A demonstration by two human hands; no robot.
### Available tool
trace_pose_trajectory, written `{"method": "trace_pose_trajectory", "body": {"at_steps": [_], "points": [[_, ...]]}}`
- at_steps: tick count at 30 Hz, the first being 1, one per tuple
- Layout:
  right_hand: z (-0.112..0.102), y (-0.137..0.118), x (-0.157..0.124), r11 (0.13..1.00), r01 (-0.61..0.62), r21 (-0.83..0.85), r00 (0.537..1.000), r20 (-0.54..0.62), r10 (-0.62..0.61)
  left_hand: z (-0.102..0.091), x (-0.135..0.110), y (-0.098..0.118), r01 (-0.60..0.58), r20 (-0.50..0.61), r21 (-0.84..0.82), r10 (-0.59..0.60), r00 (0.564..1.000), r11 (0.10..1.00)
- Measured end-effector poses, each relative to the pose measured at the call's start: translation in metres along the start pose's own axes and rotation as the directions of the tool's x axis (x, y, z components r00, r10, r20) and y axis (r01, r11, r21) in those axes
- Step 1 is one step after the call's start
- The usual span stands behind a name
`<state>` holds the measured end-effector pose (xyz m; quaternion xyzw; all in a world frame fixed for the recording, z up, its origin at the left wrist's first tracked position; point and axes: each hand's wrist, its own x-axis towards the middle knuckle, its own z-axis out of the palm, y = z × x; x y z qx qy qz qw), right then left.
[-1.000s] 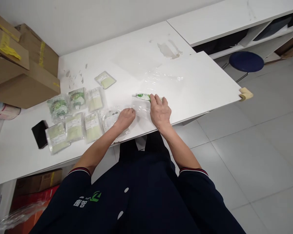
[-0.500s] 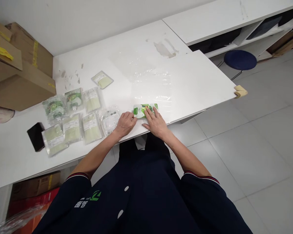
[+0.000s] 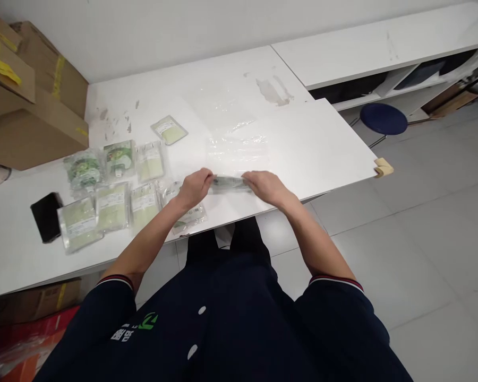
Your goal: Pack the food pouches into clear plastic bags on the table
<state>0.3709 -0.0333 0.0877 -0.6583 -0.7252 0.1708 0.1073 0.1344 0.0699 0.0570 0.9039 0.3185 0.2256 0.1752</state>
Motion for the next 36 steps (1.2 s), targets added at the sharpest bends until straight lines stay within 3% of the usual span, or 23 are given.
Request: {"method": "trace_pose_trajectory", "body": {"at_steps": [5,8,10,13,15,18,21,24,28,31,33,34,36], "points": [[-0.006,0.025,0.063,0.995,-0.083,0.047,0.995,0.052,0.081,0.012,0.048,-0.016,0.202,0.000,-0.049,-0.202,0.979,0.978],[0.005,0.033,0.087,0.996,-0.079,-0.048,0.992,0.095,0.083,0.023,0.063,-0.029,0.257,0.069,0.047,-0.260,0.963,0.965],[0.013,0.032,0.093,0.987,-0.095,-0.128,0.993,0.059,0.103,0.030,0.068,-0.035,0.280,0.121,0.125,-0.294,0.948,0.952],[0.021,0.024,0.083,0.963,-0.096,-0.252,0.987,-0.146,0.061,0.037,0.071,-0.038,0.277,0.146,0.225,-0.314,0.938,0.934],[0.024,0.018,0.067,0.961,0.016,-0.276,0.979,-0.192,-0.071,0.039,0.073,-0.038,0.250,0.124,0.298,-0.297,0.947,0.921],[0.031,0.015,0.041,0.947,0.201,-0.252,0.975,-0.044,-0.219,0.040,0.075,-0.036,0.155,0.098,0.382,-0.206,0.974,0.911],[0.042,0.017,0.029,0.933,0.170,-0.317,0.985,0.051,-0.162,0.042,0.079,-0.034,0.064,0.206,0.326,-0.137,0.969,0.943],[0.050,0.019,0.032,0.929,0.118,-0.351,0.993,0.043,-0.110,0.037,0.081,-0.033,0.066,0.299,0.240,-0.139,0.944,0.968],[0.043,0.019,0.027,0.942,0.126,-0.310,0.990,0.104,-0.099,0.008,0.061,-0.029,0.051,0.389,0.099,-0.086,0.917,0.994],[0.026,0.016,0.003,0.968,0.171,-0.184,0.972,0.194,-0.135,-0.018,0.023,-0.023,0.100,0.550,-0.161,0.005,0.835,0.982],[0.013,0.013,-0.014,0.979,0.194,-0.059,0.954,0.244,-0.174,-0.027,-0.004,-0.018,0.109,0.605,-0.218,0.047,0.795,0.970],[0.007,0.013,-0.021,0.982,0.191,0.003,0.945,0.268,-0.185,-0.027,-0.015,-0.016,0.107,0.602,-0.235,0.058,0.797,0.966],[-0.005,0.012,-0.026,0.982,0.153,0.107,0.930,0.320,-0.179,-0.021,-0.029,-0.012,0.121,0.536,-0.274,0.047,0.843,0.954]]}}
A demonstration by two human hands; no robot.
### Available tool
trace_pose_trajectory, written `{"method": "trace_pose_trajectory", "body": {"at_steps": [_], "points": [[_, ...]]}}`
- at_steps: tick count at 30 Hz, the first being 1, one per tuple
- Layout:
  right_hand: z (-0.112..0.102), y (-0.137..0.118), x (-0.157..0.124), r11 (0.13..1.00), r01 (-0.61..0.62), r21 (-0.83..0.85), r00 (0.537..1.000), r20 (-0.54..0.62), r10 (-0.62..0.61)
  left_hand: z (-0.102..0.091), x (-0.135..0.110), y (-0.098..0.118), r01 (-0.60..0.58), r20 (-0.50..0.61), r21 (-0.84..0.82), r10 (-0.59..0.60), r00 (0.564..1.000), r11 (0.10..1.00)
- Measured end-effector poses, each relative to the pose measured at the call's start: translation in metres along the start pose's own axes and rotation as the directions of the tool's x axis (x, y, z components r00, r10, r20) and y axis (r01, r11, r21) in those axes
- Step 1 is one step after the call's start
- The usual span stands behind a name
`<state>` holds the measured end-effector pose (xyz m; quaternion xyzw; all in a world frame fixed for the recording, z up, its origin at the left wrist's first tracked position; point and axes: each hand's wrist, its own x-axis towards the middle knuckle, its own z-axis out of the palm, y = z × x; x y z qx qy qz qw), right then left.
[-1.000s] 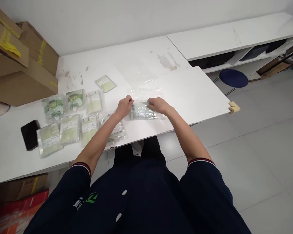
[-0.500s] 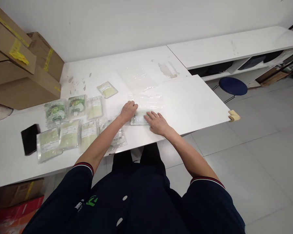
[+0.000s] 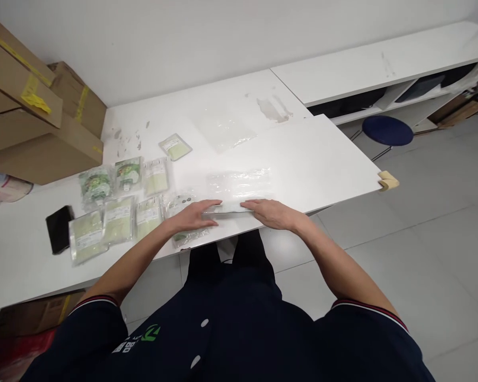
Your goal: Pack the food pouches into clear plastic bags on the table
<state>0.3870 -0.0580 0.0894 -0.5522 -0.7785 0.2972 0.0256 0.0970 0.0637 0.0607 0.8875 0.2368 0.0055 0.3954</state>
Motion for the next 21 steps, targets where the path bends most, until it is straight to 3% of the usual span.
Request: {"method": "trace_pose_trajectory", "body": {"at_steps": [3,5,8,11,13,15,18,21], "points": [[-0.020,0.008,0.007,0.990,-0.085,0.115,0.996,0.035,0.081,0.012,0.009,-0.006,0.061,-0.178,-0.143,-0.086,0.980,0.988],[-0.036,0.021,0.020,0.973,-0.161,0.166,0.985,-0.041,0.169,0.013,0.023,-0.012,0.124,-0.256,-0.263,-0.193,0.947,0.957],[-0.053,0.050,0.041,0.914,-0.233,0.331,0.943,-0.151,0.295,0.007,0.046,-0.023,0.196,-0.291,-0.412,-0.332,0.897,0.890],[-0.052,0.075,0.055,0.773,-0.220,0.595,0.906,-0.169,0.388,0.001,0.063,-0.033,0.263,-0.270,-0.512,-0.444,0.854,0.818],[-0.041,0.086,0.063,0.699,-0.205,0.686,0.847,-0.233,0.477,-0.001,0.069,-0.037,0.298,-0.262,-0.544,-0.496,0.828,0.785],[-0.026,0.092,0.070,0.691,-0.208,0.692,0.760,-0.330,0.560,-0.002,0.073,-0.036,0.357,-0.253,-0.527,-0.544,0.800,0.771],[-0.006,0.092,0.078,0.742,-0.243,0.625,0.655,-0.459,0.601,-0.007,0.076,-0.024,0.497,-0.274,-0.403,-0.619,0.736,0.769],[0.007,0.076,0.083,0.846,-0.368,0.385,0.575,-0.621,0.533,-0.012,0.079,-0.005,0.615,-0.324,-0.156,-0.628,0.708,0.773]]}}
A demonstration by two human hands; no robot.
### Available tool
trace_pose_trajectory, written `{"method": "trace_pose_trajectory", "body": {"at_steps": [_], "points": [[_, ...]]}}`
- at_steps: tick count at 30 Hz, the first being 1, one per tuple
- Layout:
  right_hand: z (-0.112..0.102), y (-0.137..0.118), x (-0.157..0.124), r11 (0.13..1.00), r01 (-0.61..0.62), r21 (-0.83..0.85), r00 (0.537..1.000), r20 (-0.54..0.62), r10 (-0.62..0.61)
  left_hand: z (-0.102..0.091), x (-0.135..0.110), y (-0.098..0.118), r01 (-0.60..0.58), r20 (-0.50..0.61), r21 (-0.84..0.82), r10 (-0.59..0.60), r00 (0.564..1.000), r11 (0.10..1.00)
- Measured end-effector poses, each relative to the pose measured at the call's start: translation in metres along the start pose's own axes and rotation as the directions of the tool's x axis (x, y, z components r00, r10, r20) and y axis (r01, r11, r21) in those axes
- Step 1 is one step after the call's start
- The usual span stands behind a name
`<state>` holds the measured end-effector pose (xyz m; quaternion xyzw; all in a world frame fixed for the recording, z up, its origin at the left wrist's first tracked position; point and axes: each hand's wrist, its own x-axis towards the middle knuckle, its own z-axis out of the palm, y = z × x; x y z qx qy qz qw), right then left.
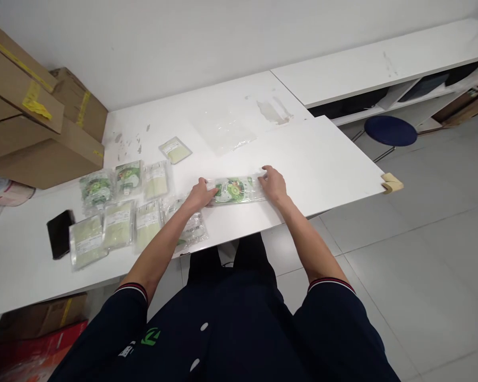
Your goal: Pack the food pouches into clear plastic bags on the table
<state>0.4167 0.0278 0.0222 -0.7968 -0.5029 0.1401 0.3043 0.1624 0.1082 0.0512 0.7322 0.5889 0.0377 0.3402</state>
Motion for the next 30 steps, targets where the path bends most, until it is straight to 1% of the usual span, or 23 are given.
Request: {"method": "trace_pose_trajectory", "body": {"at_steps": [2,3,5,6,7,8,9,10,11,12,13,14,15,16,18,19,20,22,23,24,25,27,30], "points": [[0.009,-0.013,-0.016,0.968,0.113,-0.224,0.986,-0.096,-0.137,-0.001,-0.006,0.012,-0.011,-0.012,0.211,0.014,1.000,0.977],[0.015,-0.020,-0.025,0.939,0.164,-0.303,0.973,-0.108,-0.204,-0.001,-0.008,0.017,-0.017,-0.013,0.304,0.022,1.000,0.952],[0.029,-0.032,-0.044,0.895,0.258,-0.364,0.954,-0.052,-0.296,-0.001,-0.010,0.025,-0.017,-0.044,0.450,0.041,0.998,0.893],[0.036,-0.035,-0.051,0.883,0.298,-0.364,0.946,-0.008,-0.323,-0.001,-0.010,0.028,-0.029,-0.071,0.505,0.075,0.995,0.863],[0.043,-0.037,-0.056,0.873,0.333,-0.356,0.938,0.029,-0.345,-0.002,-0.008,0.029,-0.066,-0.093,0.549,0.139,0.986,0.833],[0.048,-0.036,-0.059,0.862,0.371,-0.345,0.926,0.062,-0.373,-0.003,-0.005,0.030,-0.129,-0.098,0.579,0.225,0.969,0.805],[0.051,-0.034,-0.058,0.849,0.411,-0.333,0.910,0.090,-0.405,-0.004,-0.001,0.030,-0.210,-0.078,0.588,0.313,0.947,0.781],[0.051,-0.031,-0.055,0.833,0.453,-0.319,0.890,0.117,-0.440,-0.005,0.003,0.030,-0.295,-0.030,0.573,0.379,0.925,0.765],[0.050,-0.027,-0.050,0.812,0.498,-0.304,0.867,0.149,-0.476,-0.005,0.008,0.030,-0.356,0.023,0.539,0.410,0.912,0.763],[0.047,-0.023,-0.044,0.790,0.538,-0.293,0.843,0.182,-0.507,-0.005,0.011,0.029,-0.376,0.066,0.500,0.399,0.915,0.780],[0.042,-0.021,-0.038,0.770,0.566,-0.294,0.825,0.203,-0.528,-0.005,0.014,0.029,-0.353,0.094,0.467,0.351,0.932,0.811],[0.038,-0.019,-0.033,0.759,0.571,-0.313,0.821,0.200,-0.535,-0.004,0.015,0.029,-0.304,0.110,0.445,0.285,0.952,0.843],[0.033,-0.020,-0.029,0.759,0.552,-0.345,0.833,0.175,-0.525,-0.003,0.014,0.028,-0.254,0.119,0.426,0.224,0.967,0.868],[0.029,-0.021,-0.027,0.773,0.510,-0.377,0.857,0.142,-0.496,-0.001,0.013,0.027,-0.219,0.134,0.404,0.179,0.975,0.888],[0.026,-0.027,-0.028,0.830,0.391,-0.399,0.918,0.097,-0.385,0.001,0.008,0.026,-0.197,0.180,0.336,0.143,0.973,0.921],[0.027,-0.029,-0.030,0.860,0.337,-0.382,0.941,0.099,-0.324,0.003,0.006,0.026,-0.190,0.175,0.295,0.142,0.974,0.936],[0.028,-0.031,-0.032,0.888,0.296,-0.352,0.955,0.110,-0.274,0.004,0.005,0.026,-0.171,0.139,0.259,0.138,0.981,0.951],[0.034,-0.032,-0.036,0.931,0.243,-0.271,0.969,0.108,-0.221,0.008,0.007,0.028,-0.095,0.009,0.204,0.096,0.995,0.974],[0.037,-0.032,-0.038,0.946,0.224,-0.232,0.974,0.083,-0.210,0.010,0.011,0.029,-0.059,-0.052,0.173,0.069,0.996,0.983],[0.040,-0.031,-0.039,0.958,0.206,-0.199,0.978,0.050,-0.200,0.012,0.015,0.031,-0.036,-0.089,0.140,0.049,0.995,0.989],[0.043,-0.029,-0.039,0.967,0.191,-0.171,0.982,0.021,-0.190,0.015,0.020,0.033,-0.031,-0.101,0.110,0.042,0.994,0.993],[0.048,-0.027,-0.040,0.976,0.179,-0.127,0.983,-0.014,-0.183,0.019,0.029,0.037,-0.059,-0.085,0.056,0.064,0.994,0.997],[0.051,-0.024,-0.041,0.977,0.207,-0.058,0.978,-0.018,-0.208,0.022,0.037,0.040,-0.100,-0.076,-0.017,0.098,0.992,0.995]]}}
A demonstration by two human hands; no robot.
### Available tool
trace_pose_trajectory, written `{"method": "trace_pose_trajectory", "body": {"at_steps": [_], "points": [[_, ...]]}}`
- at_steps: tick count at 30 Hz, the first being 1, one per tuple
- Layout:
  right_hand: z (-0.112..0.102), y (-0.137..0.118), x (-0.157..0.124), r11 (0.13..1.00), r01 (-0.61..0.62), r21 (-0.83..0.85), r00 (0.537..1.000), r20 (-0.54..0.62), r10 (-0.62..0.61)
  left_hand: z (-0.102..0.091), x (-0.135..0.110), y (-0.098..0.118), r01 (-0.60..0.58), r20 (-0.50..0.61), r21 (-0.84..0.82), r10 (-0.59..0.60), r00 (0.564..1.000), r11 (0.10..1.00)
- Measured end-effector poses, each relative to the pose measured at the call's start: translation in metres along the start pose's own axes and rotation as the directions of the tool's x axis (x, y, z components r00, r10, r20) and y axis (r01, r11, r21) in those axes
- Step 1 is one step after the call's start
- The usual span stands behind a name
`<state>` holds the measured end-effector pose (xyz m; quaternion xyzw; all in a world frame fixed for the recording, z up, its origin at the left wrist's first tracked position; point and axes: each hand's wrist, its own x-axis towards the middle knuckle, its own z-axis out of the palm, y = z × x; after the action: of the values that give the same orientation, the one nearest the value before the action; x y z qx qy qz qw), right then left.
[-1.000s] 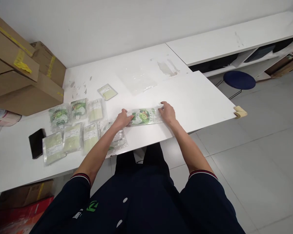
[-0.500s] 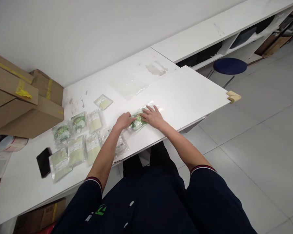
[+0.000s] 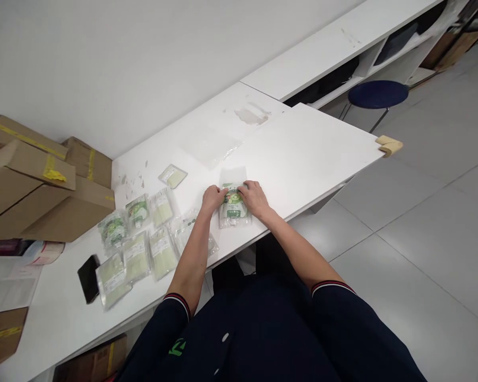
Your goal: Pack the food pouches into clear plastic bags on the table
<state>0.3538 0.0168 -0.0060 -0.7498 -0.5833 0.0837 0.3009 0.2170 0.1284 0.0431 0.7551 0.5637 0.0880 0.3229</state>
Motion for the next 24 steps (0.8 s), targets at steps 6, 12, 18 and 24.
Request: {"method": "trace_pose_trajectory", "body": {"at_steps": [6,12,18,24], "points": [[-0.003,0.000,-0.002,0.971,-0.060,0.230,0.997,-0.028,0.069,0.006,0.000,-0.007,0.001,0.002,-0.306,-0.001,1.000,0.952],[-0.026,0.000,0.021,0.738,-0.279,0.614,0.959,0.137,0.249,0.006,-0.009,-0.015,-0.116,0.020,-0.674,0.175,0.984,0.730],[-0.027,-0.003,0.049,0.476,-0.342,0.810,0.939,0.312,0.144,-0.008,-0.004,-0.021,-0.192,-0.015,-0.706,0.256,0.966,0.682],[-0.032,-0.009,0.062,0.530,-0.345,0.775,0.924,0.381,0.045,-0.025,0.006,-0.030,-0.213,-0.031,-0.635,0.251,0.967,0.743]]}}
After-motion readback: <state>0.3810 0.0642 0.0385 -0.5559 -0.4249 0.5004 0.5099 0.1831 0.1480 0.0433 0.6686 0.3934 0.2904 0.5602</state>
